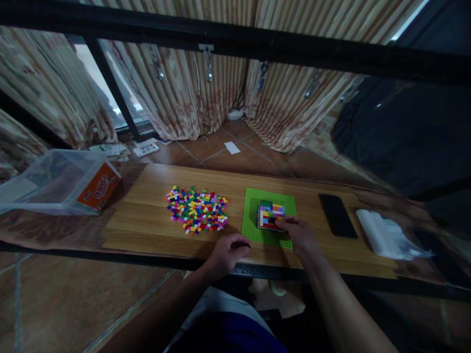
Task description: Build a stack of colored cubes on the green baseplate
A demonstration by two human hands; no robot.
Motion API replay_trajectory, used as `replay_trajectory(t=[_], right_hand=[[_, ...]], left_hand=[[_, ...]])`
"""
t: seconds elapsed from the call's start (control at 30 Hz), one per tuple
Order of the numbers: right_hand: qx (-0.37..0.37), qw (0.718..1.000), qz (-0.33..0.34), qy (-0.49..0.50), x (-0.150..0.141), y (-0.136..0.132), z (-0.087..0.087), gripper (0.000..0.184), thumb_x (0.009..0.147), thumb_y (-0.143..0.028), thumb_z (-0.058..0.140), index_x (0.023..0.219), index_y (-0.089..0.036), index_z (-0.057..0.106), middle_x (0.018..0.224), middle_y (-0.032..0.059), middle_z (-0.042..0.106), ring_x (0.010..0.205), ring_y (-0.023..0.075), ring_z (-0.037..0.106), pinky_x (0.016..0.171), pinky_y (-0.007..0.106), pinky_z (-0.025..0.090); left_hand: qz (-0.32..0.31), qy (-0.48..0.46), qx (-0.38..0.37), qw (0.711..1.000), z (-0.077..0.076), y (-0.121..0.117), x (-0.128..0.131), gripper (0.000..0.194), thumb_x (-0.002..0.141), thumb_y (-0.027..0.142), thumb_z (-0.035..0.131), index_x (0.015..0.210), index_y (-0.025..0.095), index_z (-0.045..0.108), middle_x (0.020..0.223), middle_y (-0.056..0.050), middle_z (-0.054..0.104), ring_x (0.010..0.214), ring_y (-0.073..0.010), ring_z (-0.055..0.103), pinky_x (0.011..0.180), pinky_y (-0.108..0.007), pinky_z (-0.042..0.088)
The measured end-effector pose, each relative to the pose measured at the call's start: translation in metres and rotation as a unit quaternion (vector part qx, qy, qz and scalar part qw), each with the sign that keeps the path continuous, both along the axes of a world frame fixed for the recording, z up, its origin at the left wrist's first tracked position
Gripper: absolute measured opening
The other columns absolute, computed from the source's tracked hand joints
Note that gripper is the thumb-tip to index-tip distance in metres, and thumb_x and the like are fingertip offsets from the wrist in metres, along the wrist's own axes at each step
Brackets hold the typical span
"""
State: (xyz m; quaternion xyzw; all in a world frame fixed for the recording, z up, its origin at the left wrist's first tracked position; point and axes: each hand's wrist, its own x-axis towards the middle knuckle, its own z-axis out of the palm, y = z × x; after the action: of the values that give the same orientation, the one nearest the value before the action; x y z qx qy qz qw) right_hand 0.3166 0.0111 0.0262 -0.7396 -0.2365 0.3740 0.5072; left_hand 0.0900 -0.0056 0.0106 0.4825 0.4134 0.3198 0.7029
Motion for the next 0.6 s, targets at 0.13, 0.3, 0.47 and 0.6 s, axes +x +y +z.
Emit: replay_trajectory(t=[0.13, 0.3, 0.47, 0.6], right_hand=[[0.035, 0.999, 0.007, 0.025, 0.009, -0.015, 0.001, 0.041, 0.043, -0.043, 0.085, 0.066, -0.019, 0.06, 0.064, -0.0004, 0.064, 0.057, 0.0147, 0.057, 0.051, 0.026, 0.04], [0.08, 0.994, -0.051, 0.05, 0.005, -0.047, -0.001, 0.04, 0.048, -0.045, 0.085, 0.067, -0.021, 0.059, 0.059, -0.0045, 0.058, 0.052, 0.0107, 0.05, 0.051, 0.025, 0.041], [0.052, 0.997, 0.029, -0.045, -0.035, -0.067, 0.002, 0.034, 0.064, -0.049, 0.077, 0.08, -0.02, 0.069, 0.07, 0.001, 0.067, 0.063, 0.0152, 0.058, 0.059, 0.029, 0.047], [0.044, 0.976, 0.175, -0.122, -0.071, -0.07, 0.001, 0.028, 0.079, -0.047, 0.065, 0.089, -0.021, 0.072, 0.093, 0.0062, 0.073, 0.088, 0.023, 0.066, 0.08, 0.037, 0.051]], left_hand=[[0.022, 0.043, 0.036, 0.998, 0.001, 0.001, -0.016, 0.02, 0.072, 0.031, 0.07, 0.086, 0.016, 0.068, 0.072, -0.001, 0.065, 0.067, -0.0136, 0.058, 0.066, -0.026, 0.046], [0.065, 0.106, 0.1, 0.987, 0.003, 0.003, -0.057, 0.018, 0.074, 0.026, 0.067, 0.089, 0.018, 0.068, 0.082, -0.002, 0.069, 0.079, -0.0162, 0.063, 0.074, -0.027, 0.049], [0.068, 0.17, 0.181, 0.966, 0.008, 0.003, -0.082, 0.014, 0.08, 0.026, 0.062, 0.091, 0.019, 0.067, 0.085, -0.003, 0.068, 0.082, -0.0164, 0.064, 0.076, -0.027, 0.049], [0.063, 0.233, 0.263, 0.934, 0.013, 0.003, -0.093, 0.009, 0.084, 0.02, 0.058, 0.088, 0.02, 0.067, 0.083, -0.002, 0.066, 0.078, -0.0148, 0.062, 0.074, -0.026, 0.047]])
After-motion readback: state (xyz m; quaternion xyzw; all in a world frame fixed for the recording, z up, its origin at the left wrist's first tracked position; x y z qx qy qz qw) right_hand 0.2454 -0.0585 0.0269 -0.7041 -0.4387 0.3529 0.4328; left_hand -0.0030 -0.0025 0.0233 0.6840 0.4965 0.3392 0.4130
